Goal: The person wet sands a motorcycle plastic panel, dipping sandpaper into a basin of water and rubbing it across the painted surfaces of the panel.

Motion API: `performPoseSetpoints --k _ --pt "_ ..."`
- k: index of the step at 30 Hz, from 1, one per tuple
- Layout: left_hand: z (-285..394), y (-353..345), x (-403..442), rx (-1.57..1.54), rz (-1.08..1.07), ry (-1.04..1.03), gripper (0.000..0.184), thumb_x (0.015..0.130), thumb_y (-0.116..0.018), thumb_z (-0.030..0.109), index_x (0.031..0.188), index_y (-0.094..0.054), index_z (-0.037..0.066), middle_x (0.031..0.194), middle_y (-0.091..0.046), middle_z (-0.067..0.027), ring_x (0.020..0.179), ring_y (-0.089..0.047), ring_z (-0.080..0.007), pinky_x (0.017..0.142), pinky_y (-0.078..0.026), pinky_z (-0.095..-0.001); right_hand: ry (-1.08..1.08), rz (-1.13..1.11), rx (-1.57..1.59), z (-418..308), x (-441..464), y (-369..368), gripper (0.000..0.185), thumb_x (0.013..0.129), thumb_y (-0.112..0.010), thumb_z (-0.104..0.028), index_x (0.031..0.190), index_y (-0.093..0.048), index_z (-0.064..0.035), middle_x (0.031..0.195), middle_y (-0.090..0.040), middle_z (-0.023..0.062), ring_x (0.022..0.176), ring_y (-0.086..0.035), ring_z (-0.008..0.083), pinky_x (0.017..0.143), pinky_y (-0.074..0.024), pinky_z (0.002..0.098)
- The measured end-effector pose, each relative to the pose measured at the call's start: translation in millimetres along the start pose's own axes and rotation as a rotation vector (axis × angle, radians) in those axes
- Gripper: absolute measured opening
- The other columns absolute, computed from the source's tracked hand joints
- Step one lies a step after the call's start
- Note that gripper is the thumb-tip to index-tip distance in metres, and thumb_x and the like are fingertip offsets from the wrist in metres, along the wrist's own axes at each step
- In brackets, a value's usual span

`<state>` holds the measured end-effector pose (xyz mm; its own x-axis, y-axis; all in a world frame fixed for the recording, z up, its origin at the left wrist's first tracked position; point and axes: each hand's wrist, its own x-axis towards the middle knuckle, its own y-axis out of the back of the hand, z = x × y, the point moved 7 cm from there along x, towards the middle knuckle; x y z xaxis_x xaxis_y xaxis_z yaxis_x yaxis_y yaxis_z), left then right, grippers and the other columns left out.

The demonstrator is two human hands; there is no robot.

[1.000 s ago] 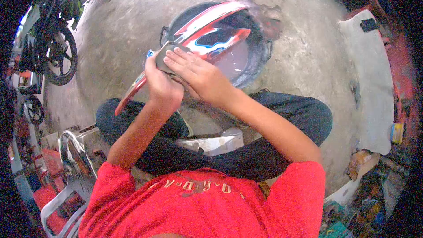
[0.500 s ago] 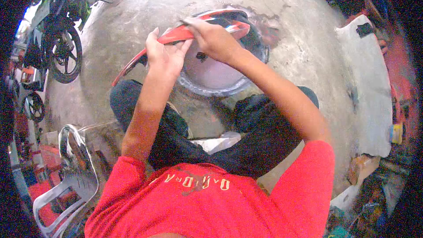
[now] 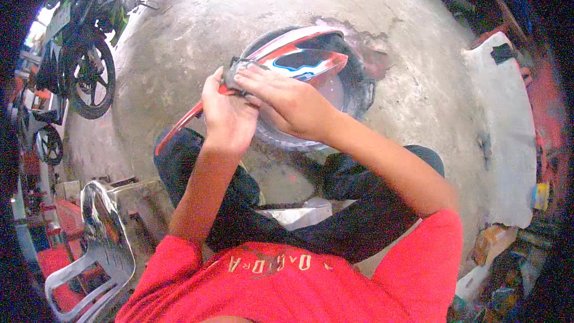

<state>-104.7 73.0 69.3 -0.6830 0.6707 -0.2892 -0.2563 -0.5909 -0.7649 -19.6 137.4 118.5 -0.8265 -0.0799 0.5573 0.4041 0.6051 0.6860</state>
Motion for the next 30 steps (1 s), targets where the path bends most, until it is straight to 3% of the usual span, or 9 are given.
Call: performPoseSetpoints --k 6,9,12,14,20,24,26,29,30 --pt "-2 -3 -6 -0.095 0.141 0.059 0.063 0.103 -0.028 0.049 0.128 -0.048 -0.006 0.125 -0.059 -0.0222 0.123 -0.055 -0.0344 0.106 -0.044 -0.0482 -0.459 0.077 -0.048 69 -14 3 0.039 0.098 -0.05 -0.011 0.135 -0.052 0.0012 0.135 -0.056 0.0241 0.127 -0.055 0.0359 0.109 -0.0423 0.0415" --pt "-4 3 -1 -0.158 0.045 0.062 0.063 0.103 -0.027 0.048 0.132 -0.043 -0.006 0.128 -0.057 -0.0223 0.123 -0.055 -0.0355 0.107 -0.043 -0.0507 0.01 0.015 -0.024 -6 1 -9 0.04 0.094 -0.051 -0.007 0.134 -0.053 0.0022 0.137 -0.055 0.0235 0.128 -0.054 0.0371 0.109 -0.0423 0.0426" --pt "-6 4 -5 -0.148 0.172 0.06 0.06 0.103 -0.027 0.047 0.129 -0.048 -0.003 0.128 -0.057 -0.0212 0.122 -0.055 -0.034 0.107 -0.042 -0.0513 -0.198 0.05 -0.032 55 -13 -13 0.042 0.097 -0.051 -0.006 0.139 -0.053 -0.0029 0.139 -0.054 0.0243 0.131 -0.052 0.0359 0.111 -0.0395 0.0397" --pt "-6 0 -12 -0.079 0.224 0.059 0.056 0.103 -0.029 0.045 0.127 -0.05 -0.001 0.128 -0.058 -0.0207 0.121 -0.056 -0.0335 0.107 -0.042 -0.0509 -0.619 0.018 0.003 95 -17 0 0.041 0.101 -0.048 -0.013 0.142 -0.049 -0.0042 0.13 -0.06 0.0255 0.126 -0.056 0.035 0.107 -0.0421 0.0381" --pt "-5 -5 -6 -0.108 0.004 -0.014 0.051 0.102 -0.032 0.04 0.127 -0.05 0.0 0.128 -0.058 -0.0205 0.12 -0.056 -0.0349 0.106 -0.042 -0.0521 0.033 0.033 -0.012 6 -1 -6 0.04 0.095 -0.053 -0.01 0.134 -0.054 0.0013 0.137 -0.056 0.022 0.126 -0.055 0.0374 0.11 -0.0412 0.0424" --pt "-7 -13 -18 -0.087 0.121 0.024 0.055 0.104 -0.031 0.045 0.127 -0.05 -0.002 0.128 -0.057 -0.0207 0.122 -0.055 -0.0351 0.108 -0.041 -0.0512 -0.675 -0.001 -0.052 91 -16 19 0.039 0.1 -0.045 -0.016 0.133 -0.054 0.003 0.124 -0.062 0.0262 0.117 -0.06 0.0386 0.099 -0.0483 0.0452" --pt "-7 -17 -15 -0.083 0.078 0.014 0.06 0.104 -0.029 0.051 0.127 -0.049 -0.001 0.129 -0.057 -0.0202 0.124 -0.053 -0.0342 0.109 -0.039 -0.0508 -0.566 0.122 -0.043 69 -17 13 0.039 0.101 -0.046 -0.016 0.134 -0.054 0.0022 0.129 -0.06 0.0255 0.121 -0.058 0.0368 0.103 -0.0462 0.0429" --pt "-6 -18 -10 -0.094 -0.032 0.035 0.062 0.103 -0.027 0.053 0.127 -0.049 -0.001 0.128 -0.057 -0.0189 0.125 -0.052 -0.0328 0.111 -0.036 -0.0502 -0.013 0.072 -0.024 -2 -1 5 0.041 0.101 -0.046 -0.017 0.137 -0.052 0.0001 0.135 -0.057 0.0238 0.127 -0.055 0.0346 0.106 -0.0434 0.0404" --pt "-6 -17 -10 -0.096 -0.008 0.024 0.063 0.103 -0.027 0.053 0.128 -0.049 -0.001 0.129 -0.057 -0.0191 0.126 -0.052 -0.0329 0.112 -0.036 -0.0504 -0.065 0.068 -0.005 6 -3 5 0.041 0.101 -0.046 -0.017 0.138 -0.052 -0.0004 0.136 -0.056 0.0233 0.128 -0.055 0.0343 0.107 -0.0426 0.04"
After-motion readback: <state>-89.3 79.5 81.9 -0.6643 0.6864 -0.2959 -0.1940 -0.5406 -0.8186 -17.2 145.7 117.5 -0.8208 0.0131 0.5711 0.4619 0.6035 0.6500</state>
